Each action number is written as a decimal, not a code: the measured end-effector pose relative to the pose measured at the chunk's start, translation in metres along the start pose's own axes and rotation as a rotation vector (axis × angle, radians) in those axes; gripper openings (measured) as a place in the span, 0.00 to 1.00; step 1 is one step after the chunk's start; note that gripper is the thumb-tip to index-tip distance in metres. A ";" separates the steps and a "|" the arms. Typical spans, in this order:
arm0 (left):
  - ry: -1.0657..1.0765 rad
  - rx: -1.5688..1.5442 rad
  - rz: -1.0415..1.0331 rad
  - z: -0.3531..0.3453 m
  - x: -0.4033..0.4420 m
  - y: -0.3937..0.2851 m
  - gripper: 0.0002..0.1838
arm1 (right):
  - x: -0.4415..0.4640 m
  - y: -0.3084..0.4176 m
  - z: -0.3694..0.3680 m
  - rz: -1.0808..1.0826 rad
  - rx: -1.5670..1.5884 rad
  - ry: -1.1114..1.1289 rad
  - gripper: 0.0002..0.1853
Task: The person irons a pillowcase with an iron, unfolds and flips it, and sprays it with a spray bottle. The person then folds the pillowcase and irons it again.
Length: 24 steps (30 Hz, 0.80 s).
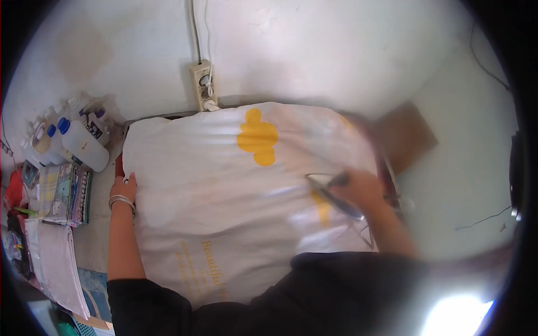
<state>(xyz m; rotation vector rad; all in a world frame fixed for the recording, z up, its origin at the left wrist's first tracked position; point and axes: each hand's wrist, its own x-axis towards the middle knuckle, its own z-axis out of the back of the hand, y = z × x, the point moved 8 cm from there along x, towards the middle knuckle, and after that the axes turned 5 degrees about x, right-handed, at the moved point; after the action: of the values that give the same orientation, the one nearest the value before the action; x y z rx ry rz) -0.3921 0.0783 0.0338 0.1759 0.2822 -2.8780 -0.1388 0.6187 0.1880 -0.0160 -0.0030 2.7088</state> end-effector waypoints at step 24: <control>-0.460 -0.072 0.072 -0.002 0.026 0.005 0.19 | 0.057 0.054 -0.047 0.338 0.041 0.079 0.23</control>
<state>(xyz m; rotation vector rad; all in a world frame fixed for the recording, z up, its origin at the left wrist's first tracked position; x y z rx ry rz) -0.4154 0.0685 0.0269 -0.4723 0.2805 -2.7296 -0.2127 0.5933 0.1400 -0.1210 0.0862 3.0431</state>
